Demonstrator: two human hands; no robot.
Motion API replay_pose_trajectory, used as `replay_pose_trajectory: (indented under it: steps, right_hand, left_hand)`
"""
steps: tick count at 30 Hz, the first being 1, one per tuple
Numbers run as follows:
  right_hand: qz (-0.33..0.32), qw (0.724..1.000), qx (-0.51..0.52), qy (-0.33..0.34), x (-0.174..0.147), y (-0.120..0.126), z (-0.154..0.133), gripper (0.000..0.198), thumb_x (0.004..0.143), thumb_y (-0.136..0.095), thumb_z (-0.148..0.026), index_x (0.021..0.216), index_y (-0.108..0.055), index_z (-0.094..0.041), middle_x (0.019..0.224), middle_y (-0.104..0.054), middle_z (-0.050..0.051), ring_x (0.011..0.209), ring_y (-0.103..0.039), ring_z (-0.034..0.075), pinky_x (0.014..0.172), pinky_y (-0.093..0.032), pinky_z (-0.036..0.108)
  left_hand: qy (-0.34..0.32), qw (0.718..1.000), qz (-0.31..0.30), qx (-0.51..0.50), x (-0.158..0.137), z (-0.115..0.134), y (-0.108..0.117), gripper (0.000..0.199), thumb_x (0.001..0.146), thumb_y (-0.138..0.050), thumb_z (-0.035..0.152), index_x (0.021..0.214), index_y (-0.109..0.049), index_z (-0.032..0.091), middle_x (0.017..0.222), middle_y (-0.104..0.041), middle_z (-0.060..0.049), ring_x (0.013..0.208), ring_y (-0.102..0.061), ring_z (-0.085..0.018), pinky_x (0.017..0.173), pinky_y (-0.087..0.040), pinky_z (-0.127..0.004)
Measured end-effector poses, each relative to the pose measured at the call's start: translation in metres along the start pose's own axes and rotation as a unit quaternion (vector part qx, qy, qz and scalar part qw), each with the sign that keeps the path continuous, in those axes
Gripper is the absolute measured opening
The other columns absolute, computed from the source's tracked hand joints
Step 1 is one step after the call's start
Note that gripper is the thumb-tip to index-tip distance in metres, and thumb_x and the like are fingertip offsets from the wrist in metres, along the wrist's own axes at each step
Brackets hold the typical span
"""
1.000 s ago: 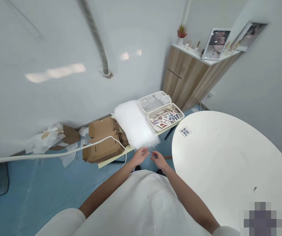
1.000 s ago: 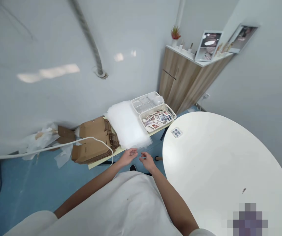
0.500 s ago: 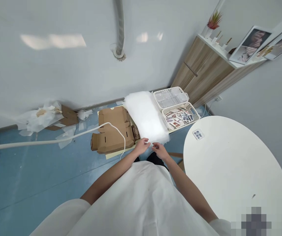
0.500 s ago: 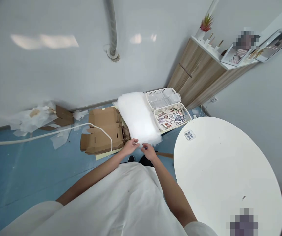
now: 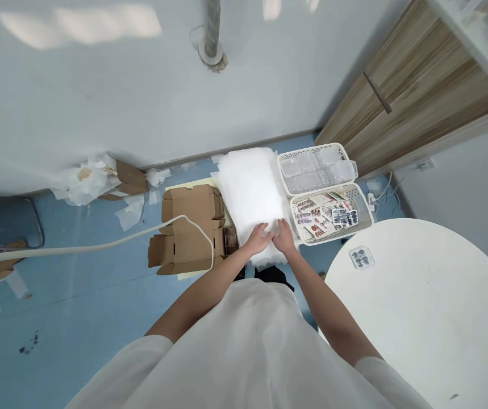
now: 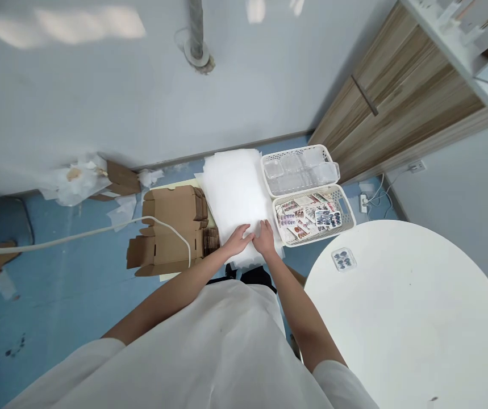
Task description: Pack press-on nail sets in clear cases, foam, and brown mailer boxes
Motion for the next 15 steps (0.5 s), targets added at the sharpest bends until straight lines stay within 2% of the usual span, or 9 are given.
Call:
replay_pose_trajectory:
  steps: [3, 7, 10, 13, 15]
  right_hand:
    - [-0.004, 1.0, -0.027, 0.016, 0.013, -0.005, 0.002, 0.06, 0.076, -0.05, -0.026, 0.131, -0.035, -0.009, 0.143, -0.025, 0.017, 0.134, -0.017, 0.032, 0.106, -0.021, 0.049]
    - [-0.05, 0.995, -0.075, 0.033, 0.009, -0.015, -0.002, 0.058, 0.075, -0.05, -0.021, 0.131, -0.037, -0.011, 0.145, -0.021, 0.016, 0.134, -0.014, 0.034, 0.104, -0.022, 0.051]
    - [-0.087, 0.991, -0.084, 0.057, 0.001, -0.021, -0.01, 0.061, 0.074, -0.05, -0.017, 0.133, -0.034, -0.015, 0.145, -0.023, 0.013, 0.134, -0.014, 0.031, 0.103, -0.022, 0.05]
    - [-0.118, 0.984, -0.085, 0.098, -0.003, -0.025, -0.018, 0.064, 0.073, -0.051, -0.017, 0.134, -0.032, -0.018, 0.144, -0.027, 0.012, 0.134, -0.017, 0.03, 0.103, -0.021, 0.05]
    - [-0.134, 0.98, -0.077, 0.128, -0.005, -0.026, -0.022, 0.063, 0.073, -0.051, -0.017, 0.133, -0.035, -0.019, 0.143, -0.029, 0.01, 0.133, -0.02, 0.029, 0.103, -0.021, 0.049]
  left_hand:
    - [0.049, 0.999, -0.002, -0.01, 0.015, -0.005, -0.001, 0.055, 0.079, -0.051, 0.045, 0.124, -0.044, 0.015, 0.138, -0.034, -0.014, 0.129, -0.03, -0.027, 0.104, -0.025, -0.036]
    - [0.077, 0.997, 0.021, -0.016, 0.021, -0.012, -0.003, 0.055, 0.079, -0.05, 0.044, 0.125, -0.044, 0.015, 0.134, -0.036, -0.014, 0.123, -0.038, -0.025, 0.101, -0.031, -0.033]
    - [0.082, 0.994, 0.061, -0.03, 0.024, -0.013, -0.004, 0.044, 0.08, -0.049, 0.041, 0.117, -0.051, 0.015, 0.124, -0.046, -0.013, 0.11, -0.049, -0.022, 0.095, -0.037, -0.032]
    - [0.094, 0.989, 0.093, -0.064, 0.03, -0.014, -0.003, 0.032, 0.082, -0.047, 0.038, 0.102, -0.059, 0.016, 0.104, -0.06, -0.009, 0.095, -0.056, -0.02, 0.086, -0.042, -0.032]
    - [0.11, 0.983, 0.115, -0.092, 0.033, -0.019, -0.001, 0.027, 0.081, -0.047, 0.036, 0.093, -0.061, 0.017, 0.092, -0.063, -0.007, 0.086, -0.058, -0.018, 0.079, -0.044, -0.031]
Point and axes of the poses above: each hand's wrist, its own x-axis towards the middle knuckle, its own y-axis out of the back of the hand, z = x × y, the point moved 5 cm from there along x, towards the middle knuckle
